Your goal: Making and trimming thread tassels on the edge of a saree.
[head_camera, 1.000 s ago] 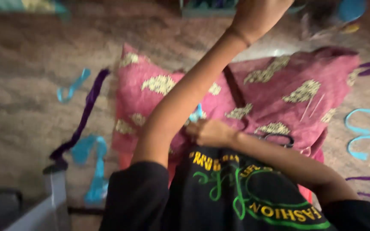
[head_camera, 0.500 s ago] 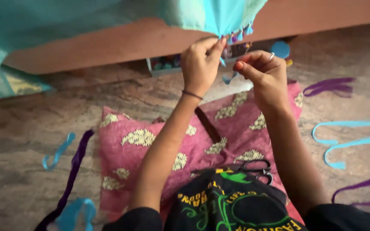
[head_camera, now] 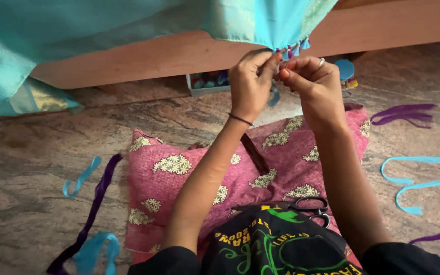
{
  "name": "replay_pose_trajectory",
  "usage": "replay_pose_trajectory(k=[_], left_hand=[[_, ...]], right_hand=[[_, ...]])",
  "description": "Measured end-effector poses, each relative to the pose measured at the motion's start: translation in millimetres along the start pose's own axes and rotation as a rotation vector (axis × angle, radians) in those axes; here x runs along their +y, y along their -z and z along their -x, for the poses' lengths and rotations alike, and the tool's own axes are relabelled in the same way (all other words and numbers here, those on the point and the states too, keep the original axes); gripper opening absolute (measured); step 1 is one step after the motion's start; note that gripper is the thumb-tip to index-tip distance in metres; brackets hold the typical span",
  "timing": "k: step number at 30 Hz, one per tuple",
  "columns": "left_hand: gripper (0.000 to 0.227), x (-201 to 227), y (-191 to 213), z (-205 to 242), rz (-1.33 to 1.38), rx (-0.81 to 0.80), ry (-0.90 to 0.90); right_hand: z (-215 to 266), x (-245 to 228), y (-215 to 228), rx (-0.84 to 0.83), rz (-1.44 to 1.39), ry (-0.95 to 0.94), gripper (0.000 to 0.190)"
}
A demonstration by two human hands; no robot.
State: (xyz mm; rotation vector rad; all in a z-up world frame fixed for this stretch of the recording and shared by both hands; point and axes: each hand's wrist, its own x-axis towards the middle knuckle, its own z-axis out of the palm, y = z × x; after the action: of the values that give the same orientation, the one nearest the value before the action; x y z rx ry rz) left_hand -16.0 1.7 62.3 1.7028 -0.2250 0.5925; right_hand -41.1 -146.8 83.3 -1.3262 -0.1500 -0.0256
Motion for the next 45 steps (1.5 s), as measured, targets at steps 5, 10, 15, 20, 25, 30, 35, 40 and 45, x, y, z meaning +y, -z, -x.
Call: replay_pose_trajectory(k=[5,10,15,20,25,30,35,40,45], left_hand=[[0.015,4,-2,0,-0.077,0.043,-0.059],[0.012,4,-5,3,-0.122,0.092,-0.059],[0.01,-2,-7,5,-0.143,0.117,-0.062],[0.009,-6,-10,5,-0.155,0.139,-0.064],[0.008,-8,-10,4,-0.147,0.145,-0.097],[0.011,-7,-4,2,-0.157,0.13,-0.107],[0.02,-2,6,-6,-0.534,0.195,-0.291],[0.028,-9,9,-6,-0.224,-0.086,0.044],[0.03,3,11,-2,-0.046,-0.104,0.074]], right_hand=[[1,3,3,-0.013,-0.024,-0.005,0.006],[6,10,11,0.008,-0.024,-0.032,0.004],[18,12,22,0.016,-0.1,-0.046,0.005],[33,16,33,0.036,-0.27,-0.093,0.008],[42,19,40,0.059,-0.317,-0.086,0.008],[45,20,40,0.068,-0.337,-0.091,0.008],[30,20,36,0.105,-0.026,0.027,0.007],[-9,26,17,0.097,0.202,0.006,0.014],[-34,55,16,-0.009,0.397,0.252,0.01]])
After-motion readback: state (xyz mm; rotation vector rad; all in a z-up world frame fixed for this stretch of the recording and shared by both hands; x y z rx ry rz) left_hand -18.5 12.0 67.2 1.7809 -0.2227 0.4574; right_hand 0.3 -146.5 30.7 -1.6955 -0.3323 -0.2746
